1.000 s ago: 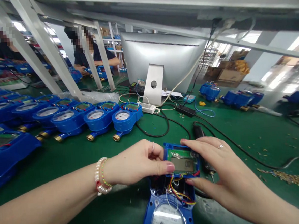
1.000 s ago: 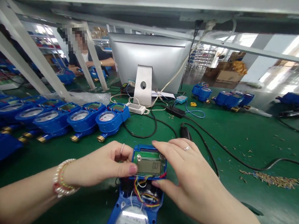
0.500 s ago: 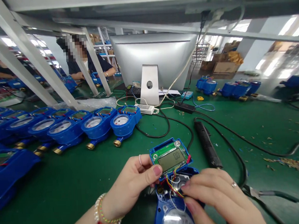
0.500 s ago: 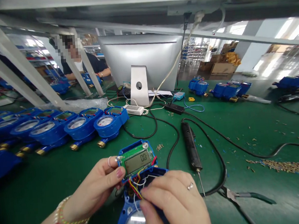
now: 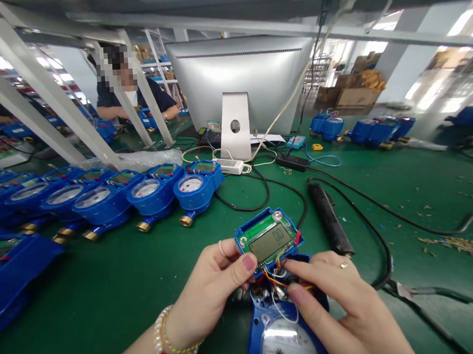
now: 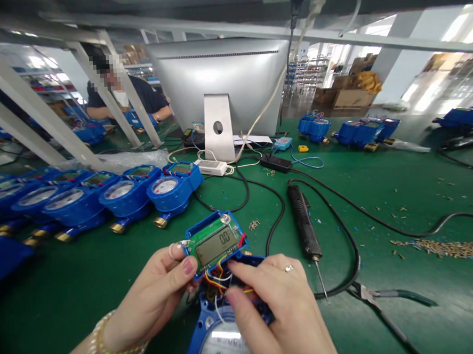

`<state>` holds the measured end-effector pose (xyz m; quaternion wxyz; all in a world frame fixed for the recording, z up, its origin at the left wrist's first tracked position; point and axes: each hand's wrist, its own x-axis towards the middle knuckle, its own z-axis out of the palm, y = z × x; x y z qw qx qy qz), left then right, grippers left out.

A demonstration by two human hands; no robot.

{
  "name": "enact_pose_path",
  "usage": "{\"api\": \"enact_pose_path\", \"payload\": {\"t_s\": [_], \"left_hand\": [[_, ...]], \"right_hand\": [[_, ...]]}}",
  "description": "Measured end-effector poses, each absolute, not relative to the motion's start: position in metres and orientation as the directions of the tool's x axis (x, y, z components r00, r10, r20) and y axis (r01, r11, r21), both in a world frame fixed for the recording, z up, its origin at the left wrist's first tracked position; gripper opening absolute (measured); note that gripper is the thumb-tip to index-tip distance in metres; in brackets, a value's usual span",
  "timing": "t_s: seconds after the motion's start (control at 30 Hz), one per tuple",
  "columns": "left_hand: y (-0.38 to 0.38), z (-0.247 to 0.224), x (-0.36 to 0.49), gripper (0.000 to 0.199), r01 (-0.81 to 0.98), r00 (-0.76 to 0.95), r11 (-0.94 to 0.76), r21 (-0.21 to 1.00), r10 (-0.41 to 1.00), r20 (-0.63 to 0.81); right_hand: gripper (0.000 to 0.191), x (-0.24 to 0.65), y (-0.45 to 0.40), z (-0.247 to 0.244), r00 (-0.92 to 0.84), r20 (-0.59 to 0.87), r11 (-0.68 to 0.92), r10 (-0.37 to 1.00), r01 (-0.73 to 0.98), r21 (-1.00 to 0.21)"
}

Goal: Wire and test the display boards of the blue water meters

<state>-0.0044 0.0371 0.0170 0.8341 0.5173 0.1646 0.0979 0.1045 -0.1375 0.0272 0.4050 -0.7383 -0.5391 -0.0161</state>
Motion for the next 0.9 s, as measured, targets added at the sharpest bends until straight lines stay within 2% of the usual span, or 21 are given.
{"api": "enact_pose_path", "payload": {"t_s": [0.1, 0.17, 0.27, 0.4, 0.67, 0.83, 0.9], "left_hand": [[0.037, 0.016, -0.004, 0.02, -0.02, 0.925, 0.445, 0.896, 0.349, -0.153], [0.037, 0.016, -0.004, 0.018, -0.041, 0.924, 0.445, 0.895, 0.358, -0.135], [0.036, 0.017, -0.004, 0.017, -0.049, 0.917, 0.441, 0.896, 0.374, -0.135], [0.036, 0.018, -0.004, 0.019, -0.051, 0.916, 0.436, 0.898, 0.379, -0.132], [0.037, 0.017, -0.004, 0.021, -0.044, 0.919, 0.405, 0.913, 0.374, -0.122], [0.038, 0.017, -0.004, 0.02, -0.048, 0.914, 0.39, 0.919, 0.388, -0.117], [0.039, 0.017, -0.004, 0.021, -0.05, 0.915, 0.392, 0.919, 0.387, -0.116]], "right_hand": [[0.012, 0.105, -0.136, 0.032, 0.416, 0.368, -0.085, 0.831, 0.75, -0.657], [0.012, 0.104, -0.136, 0.034, 0.391, 0.366, -0.044, 0.845, 0.732, -0.68], [0.014, 0.102, -0.135, 0.036, 0.366, 0.383, -0.005, 0.848, 0.728, -0.685], [0.014, 0.099, -0.134, 0.036, 0.354, 0.36, -0.034, 0.863, 0.752, -0.658], [0.013, 0.106, -0.134, 0.025, 0.484, 0.438, -0.1, 0.758, 0.749, -0.655], [0.013, 0.115, -0.131, 0.025, 0.513, 0.358, -0.014, 0.78, 0.586, -0.81], [0.012, 0.122, -0.128, 0.026, 0.466, 0.343, -0.017, 0.816, 0.611, -0.791]]}}
